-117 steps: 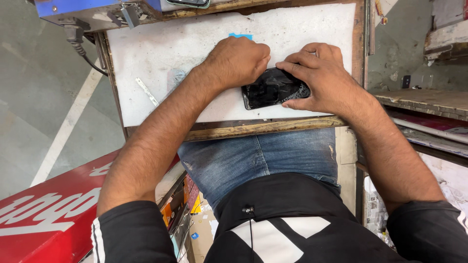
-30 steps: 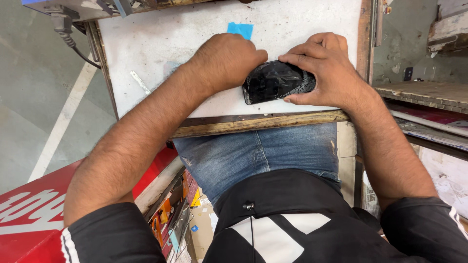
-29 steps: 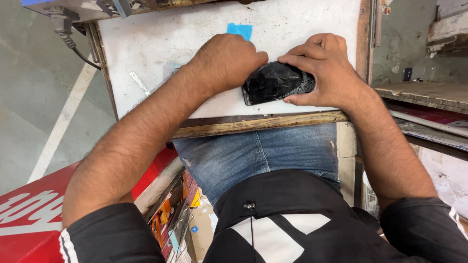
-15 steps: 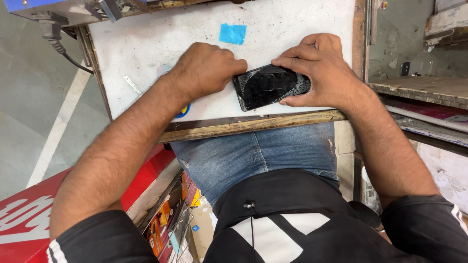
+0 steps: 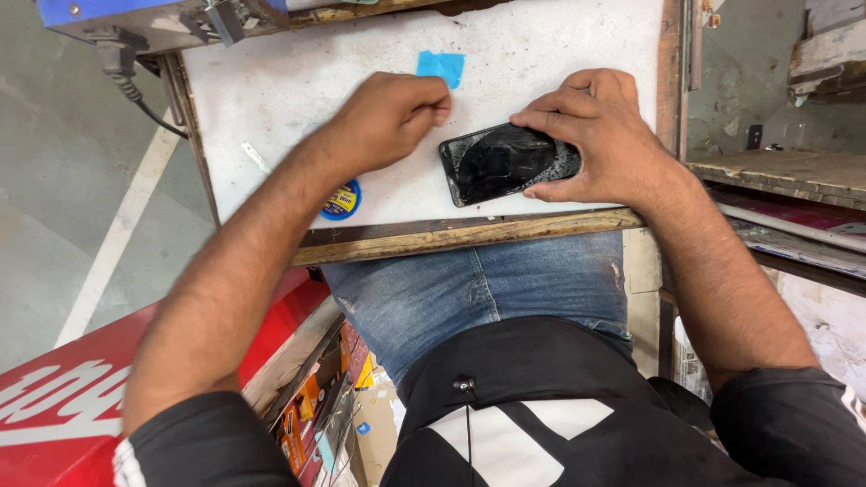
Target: The person repairs a smartphone at a workbench. They handle a disassembled phone body, apply adhesive from a small tin onto a phone back panel, press and align the panel, use blue tape and tweezers, and repeatedly press the assembled phone screen with their hands.
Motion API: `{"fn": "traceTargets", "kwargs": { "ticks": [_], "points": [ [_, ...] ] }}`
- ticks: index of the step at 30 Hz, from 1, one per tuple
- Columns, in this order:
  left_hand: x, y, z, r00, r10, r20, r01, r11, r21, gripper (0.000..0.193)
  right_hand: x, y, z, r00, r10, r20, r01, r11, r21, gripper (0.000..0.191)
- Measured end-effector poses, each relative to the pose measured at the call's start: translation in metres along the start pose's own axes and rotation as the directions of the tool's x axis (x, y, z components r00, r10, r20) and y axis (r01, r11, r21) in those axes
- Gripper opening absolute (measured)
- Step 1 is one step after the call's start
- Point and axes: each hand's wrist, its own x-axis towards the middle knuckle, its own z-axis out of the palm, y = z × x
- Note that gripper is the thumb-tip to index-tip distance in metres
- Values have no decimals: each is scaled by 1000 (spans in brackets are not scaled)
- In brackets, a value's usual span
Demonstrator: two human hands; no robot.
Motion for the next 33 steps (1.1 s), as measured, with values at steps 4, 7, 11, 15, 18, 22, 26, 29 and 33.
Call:
{"fn": "traceTargets", "kwargs": {
  "ticks": [4,7,11,15,18,22,26,29,33],
  "points": [
    [27,10,23,998,50,50,-16,845,-535,13,0,-2,-3,1000,1,-8,-1,1000,6,84],
    [32,11,18,979,-92,181,193,699,-689,17,-2,-3,-3,1000,1,-20,-1,1000,25,83],
    [34,13,14,920,-167,354,380,598,-706,19,-3,0,-3,1000,-4,-29,4,999,32,83],
    [44,14,21,966,29,256,116,840,-529,16,-3,6,-2,999,-24,-22,24,1000,18,82],
    [46,12,21,959,-2,285,102,936,-336,17,-5,7,-2,998,-48,-32,48,999,4,80],
    [39,13,17,954,-29,299,110,960,-258,18,-5,5,-2,999,-26,-33,27,999,19,83],
    [30,13,13,971,-6,239,66,968,-243,15,-5,5,-4,999,-19,-28,19,1000,12,86],
    [22,8,8,972,-27,232,72,980,-188,14,-3,7,-4,1000,-17,-16,16,1000,-17,86],
    [16,7,2,970,-66,234,99,986,-132,15,-4,7,-4,999,-24,-33,23,999,-23,85]
  ]
}}
